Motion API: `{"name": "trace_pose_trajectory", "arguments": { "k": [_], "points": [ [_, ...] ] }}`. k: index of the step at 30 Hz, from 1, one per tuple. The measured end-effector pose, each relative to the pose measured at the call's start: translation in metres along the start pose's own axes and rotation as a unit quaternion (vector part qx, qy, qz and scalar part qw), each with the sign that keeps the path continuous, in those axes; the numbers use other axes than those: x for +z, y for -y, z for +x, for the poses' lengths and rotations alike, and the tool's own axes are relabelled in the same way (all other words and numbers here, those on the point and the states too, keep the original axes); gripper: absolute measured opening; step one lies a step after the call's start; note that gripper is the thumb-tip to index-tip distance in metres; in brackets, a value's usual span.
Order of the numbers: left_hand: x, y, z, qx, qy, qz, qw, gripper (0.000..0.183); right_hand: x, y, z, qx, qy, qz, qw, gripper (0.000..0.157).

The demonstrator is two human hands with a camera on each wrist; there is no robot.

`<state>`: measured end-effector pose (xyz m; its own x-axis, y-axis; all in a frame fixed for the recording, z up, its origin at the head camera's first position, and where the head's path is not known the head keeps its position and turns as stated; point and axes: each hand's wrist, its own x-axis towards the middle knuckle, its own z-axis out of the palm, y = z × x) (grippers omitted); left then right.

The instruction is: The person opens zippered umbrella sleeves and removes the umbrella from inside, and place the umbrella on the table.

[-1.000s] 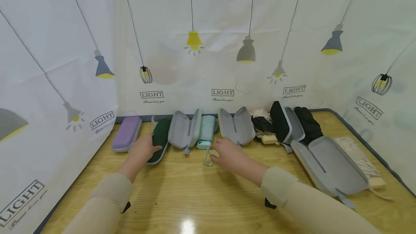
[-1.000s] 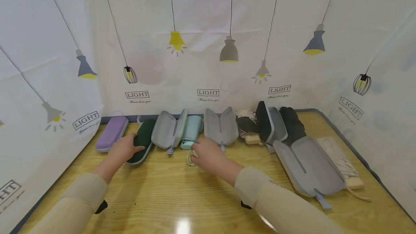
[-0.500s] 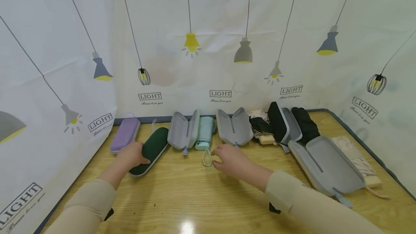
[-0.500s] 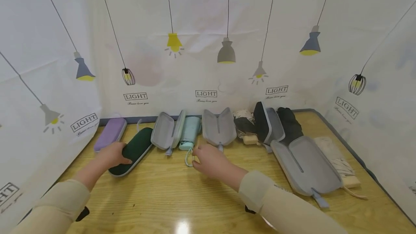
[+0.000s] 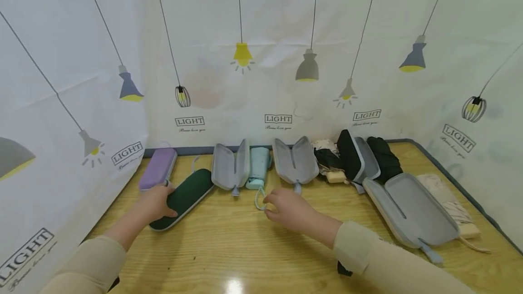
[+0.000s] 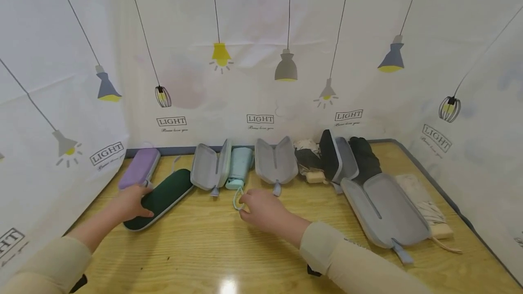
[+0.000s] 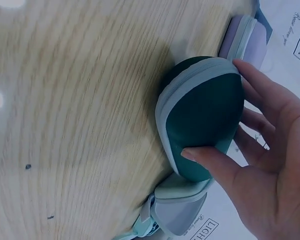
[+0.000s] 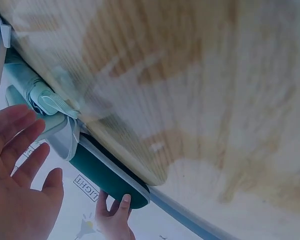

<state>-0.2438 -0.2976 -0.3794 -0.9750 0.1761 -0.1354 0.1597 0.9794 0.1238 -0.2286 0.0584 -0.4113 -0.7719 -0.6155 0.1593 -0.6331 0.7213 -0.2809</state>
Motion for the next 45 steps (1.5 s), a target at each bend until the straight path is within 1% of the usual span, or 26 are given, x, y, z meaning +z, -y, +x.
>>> {"name": "trace_pose_trajectory", "arguments": {
  "k": [6,10,14,23,27,30,36,38,42,45],
  "points": [
    [-0.001,0.013,-0.010,0.027,0.005,-0.024,0.9993,0.074,-0.001,0.001,-0.002,0.010,0.009,0.004,1.000,0.028],
    [-0.002,0.020,-0.016,0.029,0.014,-0.031,0.9990,0.076,-0.002,0.000,-0.003,0.014,0.014,0.009,1.000,0.028],
    [-0.001,0.022,-0.018,0.031,0.018,-0.028,0.9990,0.078,-0.003,0.000,-0.003,0.008,0.012,0.006,1.000,0.028],
    [0.001,0.021,-0.026,0.051,0.003,-0.015,0.9986,0.074,-0.001,0.003,-0.001,-0.004,0.011,0.006,1.000,0.027],
    [0.001,0.020,-0.027,0.053,-0.004,-0.012,0.9985,0.073,-0.001,0.004,0.001,-0.011,0.009,0.006,1.000,0.026],
    [0.001,0.020,-0.026,0.047,-0.006,-0.014,0.9988,0.073,-0.001,0.004,0.003,-0.016,0.010,0.007,1.000,0.026],
    [0.004,0.016,-0.020,0.018,-0.004,-0.017,0.9997,0.076,-0.003,0.006,0.003,-0.018,0.011,0.005,1.000,0.025],
    [0.005,0.015,-0.018,0.013,-0.004,-0.016,0.9998,0.077,-0.003,0.007,0.002,-0.016,0.010,0.007,1.000,0.026],
    [0.006,0.013,-0.015,0.016,-0.009,-0.018,0.9997,0.076,-0.004,0.010,0.001,-0.014,0.006,0.006,1.000,0.026],
    [0.005,0.012,-0.016,0.031,-0.011,-0.022,0.9992,0.074,-0.003,0.010,0.002,-0.011,0.007,0.002,1.000,0.027]
  ]
}}
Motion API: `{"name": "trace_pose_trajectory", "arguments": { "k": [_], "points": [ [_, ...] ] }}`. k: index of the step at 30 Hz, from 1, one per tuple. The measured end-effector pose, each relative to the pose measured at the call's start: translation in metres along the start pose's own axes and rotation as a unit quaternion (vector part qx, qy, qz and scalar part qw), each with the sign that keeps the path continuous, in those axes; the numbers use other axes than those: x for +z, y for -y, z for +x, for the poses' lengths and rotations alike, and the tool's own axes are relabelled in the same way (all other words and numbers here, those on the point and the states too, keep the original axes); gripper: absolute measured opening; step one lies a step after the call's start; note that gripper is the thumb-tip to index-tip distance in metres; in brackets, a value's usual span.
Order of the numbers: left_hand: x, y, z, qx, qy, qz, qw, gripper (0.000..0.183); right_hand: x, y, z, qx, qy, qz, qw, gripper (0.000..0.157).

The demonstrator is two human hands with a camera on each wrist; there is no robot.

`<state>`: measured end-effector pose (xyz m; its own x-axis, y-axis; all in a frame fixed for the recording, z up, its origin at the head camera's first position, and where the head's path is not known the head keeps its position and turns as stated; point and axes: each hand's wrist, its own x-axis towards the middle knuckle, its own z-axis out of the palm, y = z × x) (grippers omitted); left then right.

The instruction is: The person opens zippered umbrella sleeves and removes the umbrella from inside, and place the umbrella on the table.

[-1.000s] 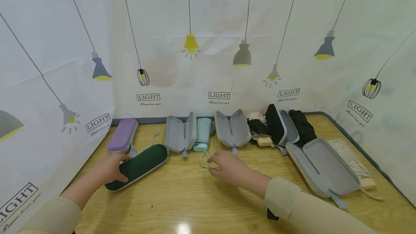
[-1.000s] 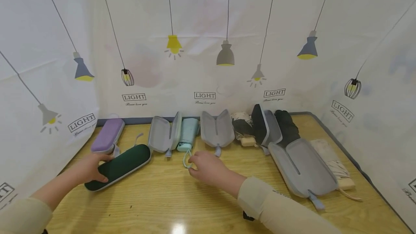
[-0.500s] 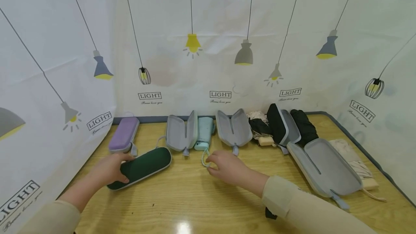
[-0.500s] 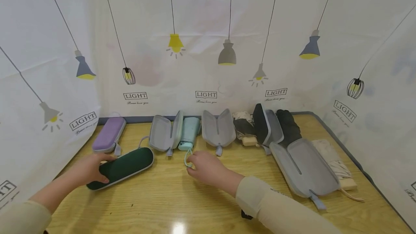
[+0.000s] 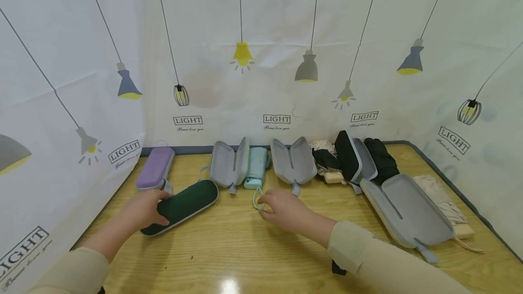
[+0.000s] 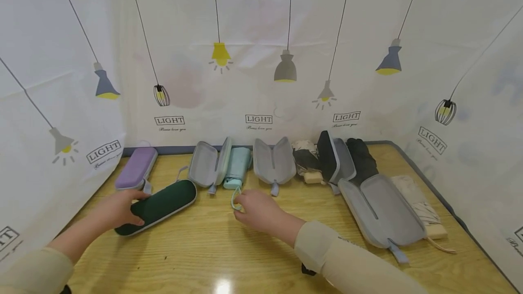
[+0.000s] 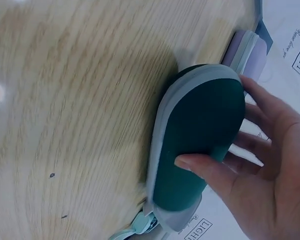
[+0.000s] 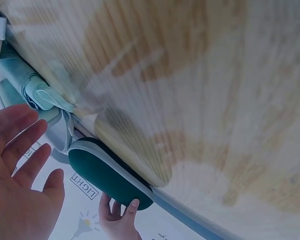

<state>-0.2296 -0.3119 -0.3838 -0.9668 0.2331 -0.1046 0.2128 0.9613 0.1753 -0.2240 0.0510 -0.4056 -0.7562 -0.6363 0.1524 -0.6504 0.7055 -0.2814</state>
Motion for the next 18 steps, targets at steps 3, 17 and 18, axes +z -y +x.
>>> {"name": "trace_pose_trajectory", "arguments": {
  "k": [3,17,18],
  "points": [
    [-0.001,0.000,-0.003,0.024,-0.001,-0.002,0.9997,0.072,0.002,0.000,0.001,-0.001,0.003,-0.004,1.000,0.026],
    [0.008,-0.025,-0.011,0.099,0.001,0.022,0.9948,0.069,-0.003,-0.003,-0.006,0.031,0.048,0.061,0.997,0.029],
    [0.008,-0.030,-0.009,0.104,0.003,0.025,0.9943,0.069,-0.005,-0.003,-0.007,0.034,0.051,0.065,0.996,0.029]
  ]
}}
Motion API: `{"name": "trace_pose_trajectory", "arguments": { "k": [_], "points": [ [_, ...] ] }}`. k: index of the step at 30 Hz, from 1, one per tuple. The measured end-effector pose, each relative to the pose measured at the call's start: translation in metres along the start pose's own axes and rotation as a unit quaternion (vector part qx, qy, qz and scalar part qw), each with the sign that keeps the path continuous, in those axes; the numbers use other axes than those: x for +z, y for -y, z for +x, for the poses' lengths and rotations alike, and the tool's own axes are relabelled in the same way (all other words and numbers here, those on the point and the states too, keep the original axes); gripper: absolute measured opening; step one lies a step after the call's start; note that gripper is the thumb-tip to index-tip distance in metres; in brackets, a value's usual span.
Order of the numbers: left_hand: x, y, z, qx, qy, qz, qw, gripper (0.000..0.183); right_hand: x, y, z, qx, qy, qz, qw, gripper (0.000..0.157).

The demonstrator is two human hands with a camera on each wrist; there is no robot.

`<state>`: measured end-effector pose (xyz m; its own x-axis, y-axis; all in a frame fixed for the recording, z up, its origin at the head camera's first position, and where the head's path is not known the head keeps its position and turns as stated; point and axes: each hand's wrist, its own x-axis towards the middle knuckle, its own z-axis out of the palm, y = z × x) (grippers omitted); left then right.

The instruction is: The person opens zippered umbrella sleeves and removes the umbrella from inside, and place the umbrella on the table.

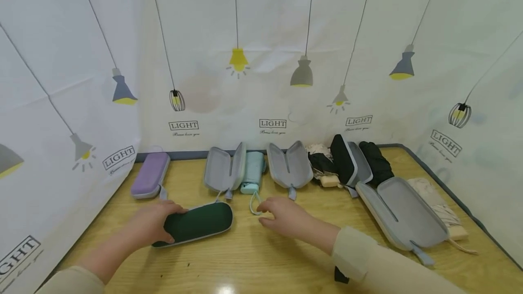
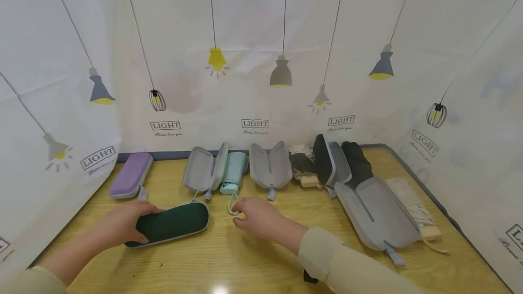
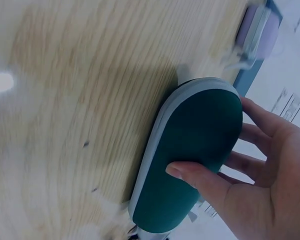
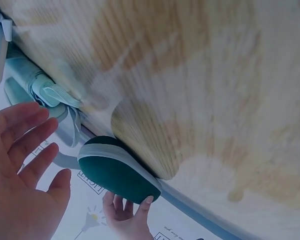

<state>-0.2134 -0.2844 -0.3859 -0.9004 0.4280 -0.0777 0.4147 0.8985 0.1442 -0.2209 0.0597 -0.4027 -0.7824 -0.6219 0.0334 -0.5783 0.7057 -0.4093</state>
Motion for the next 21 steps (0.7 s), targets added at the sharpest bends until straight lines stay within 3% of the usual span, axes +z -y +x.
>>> {"name": "trace_pose_trajectory", "arguments": {
  "k": [7,13,21],
  "points": [
    [0.005,-0.027,0.015,0.042,-0.004,0.021,0.9989,0.067,-0.001,-0.009,-0.007,-0.003,0.003,-0.008,1.000,0.031],
    [0.014,-0.047,0.026,0.103,-0.023,0.028,0.9940,0.065,0.000,-0.016,-0.011,-0.008,-0.005,0.006,1.000,0.030],
    [0.017,-0.078,0.047,0.150,-0.032,0.043,0.9872,0.066,-0.001,-0.022,-0.011,0.045,-0.007,0.100,0.994,0.032]
  ]
}}
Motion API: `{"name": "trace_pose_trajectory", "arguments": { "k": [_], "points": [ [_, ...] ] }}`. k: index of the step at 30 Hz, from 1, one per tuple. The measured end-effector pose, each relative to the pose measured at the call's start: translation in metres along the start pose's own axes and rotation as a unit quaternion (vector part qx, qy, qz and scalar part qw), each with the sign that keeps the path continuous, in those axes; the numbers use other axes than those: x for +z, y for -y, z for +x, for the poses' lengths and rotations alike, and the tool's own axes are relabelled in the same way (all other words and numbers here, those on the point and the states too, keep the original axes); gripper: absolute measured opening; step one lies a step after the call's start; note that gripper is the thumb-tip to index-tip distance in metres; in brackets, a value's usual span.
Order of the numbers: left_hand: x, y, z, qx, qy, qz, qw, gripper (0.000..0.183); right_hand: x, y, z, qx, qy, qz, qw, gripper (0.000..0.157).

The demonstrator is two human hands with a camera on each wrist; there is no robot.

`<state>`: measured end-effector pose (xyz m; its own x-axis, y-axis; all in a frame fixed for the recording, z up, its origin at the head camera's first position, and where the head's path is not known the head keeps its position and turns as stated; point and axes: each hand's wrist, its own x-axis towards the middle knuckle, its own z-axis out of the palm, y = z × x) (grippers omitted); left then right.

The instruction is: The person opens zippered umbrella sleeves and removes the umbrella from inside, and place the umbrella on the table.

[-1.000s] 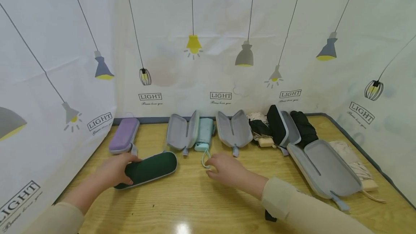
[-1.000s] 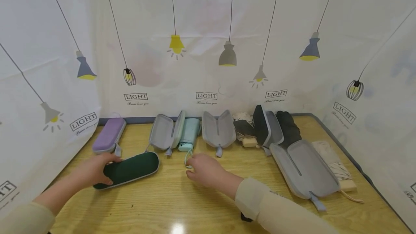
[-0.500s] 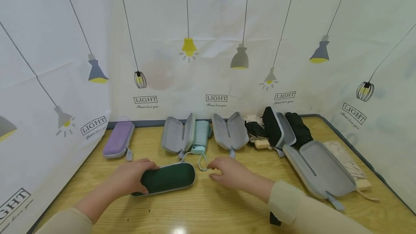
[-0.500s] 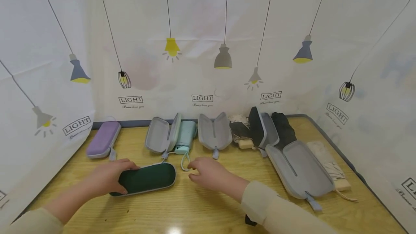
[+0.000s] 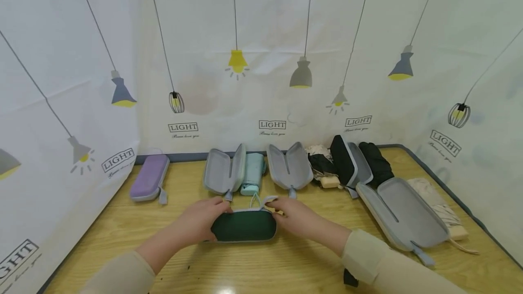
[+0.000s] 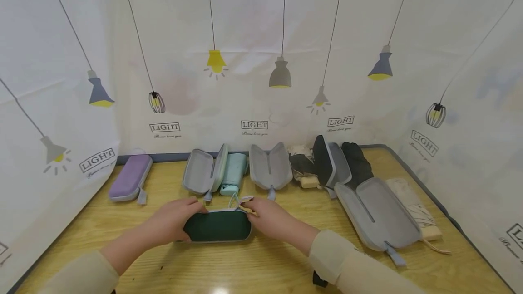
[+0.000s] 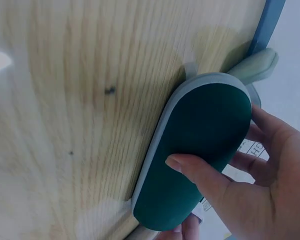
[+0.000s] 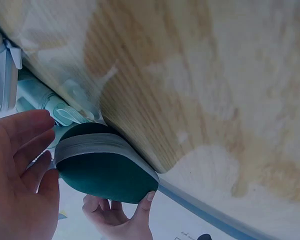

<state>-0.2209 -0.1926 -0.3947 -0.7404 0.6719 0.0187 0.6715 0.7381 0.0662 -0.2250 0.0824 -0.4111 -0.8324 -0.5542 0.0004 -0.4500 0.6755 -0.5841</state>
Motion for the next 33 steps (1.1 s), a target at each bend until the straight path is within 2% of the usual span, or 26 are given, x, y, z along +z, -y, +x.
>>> {"name": "trace_pose_trajectory", "arguments": {
  "k": [5,11,17,22,28,33],
  "points": [
    [0.002,-0.010,0.015,0.010,-0.003,0.006,0.9999,0.066,-0.002,-0.010,-0.004,0.013,-0.013,0.096,0.995,0.035],
    [0.002,-0.012,0.029,-0.001,0.017,-0.011,0.9998,0.071,-0.012,-0.025,-0.006,0.020,-0.011,0.153,0.988,0.041],
    [0.008,-0.011,0.049,-0.020,0.084,-0.039,0.9955,0.083,-0.020,-0.031,-0.006,0.033,-0.019,0.149,0.988,0.033],
    [0.012,-0.013,0.065,-0.014,0.128,-0.088,0.9878,0.074,-0.021,-0.031,-0.004,0.044,-0.024,0.144,0.988,0.031],
    [0.008,-0.011,0.073,-0.018,0.170,-0.132,0.9764,0.067,-0.018,-0.033,-0.001,0.064,-0.027,0.169,0.983,0.034],
    [0.007,-0.014,0.080,-0.029,0.202,-0.151,0.9672,0.066,-0.019,-0.033,-0.002,0.070,-0.029,0.153,0.985,0.021]
  ]
}}
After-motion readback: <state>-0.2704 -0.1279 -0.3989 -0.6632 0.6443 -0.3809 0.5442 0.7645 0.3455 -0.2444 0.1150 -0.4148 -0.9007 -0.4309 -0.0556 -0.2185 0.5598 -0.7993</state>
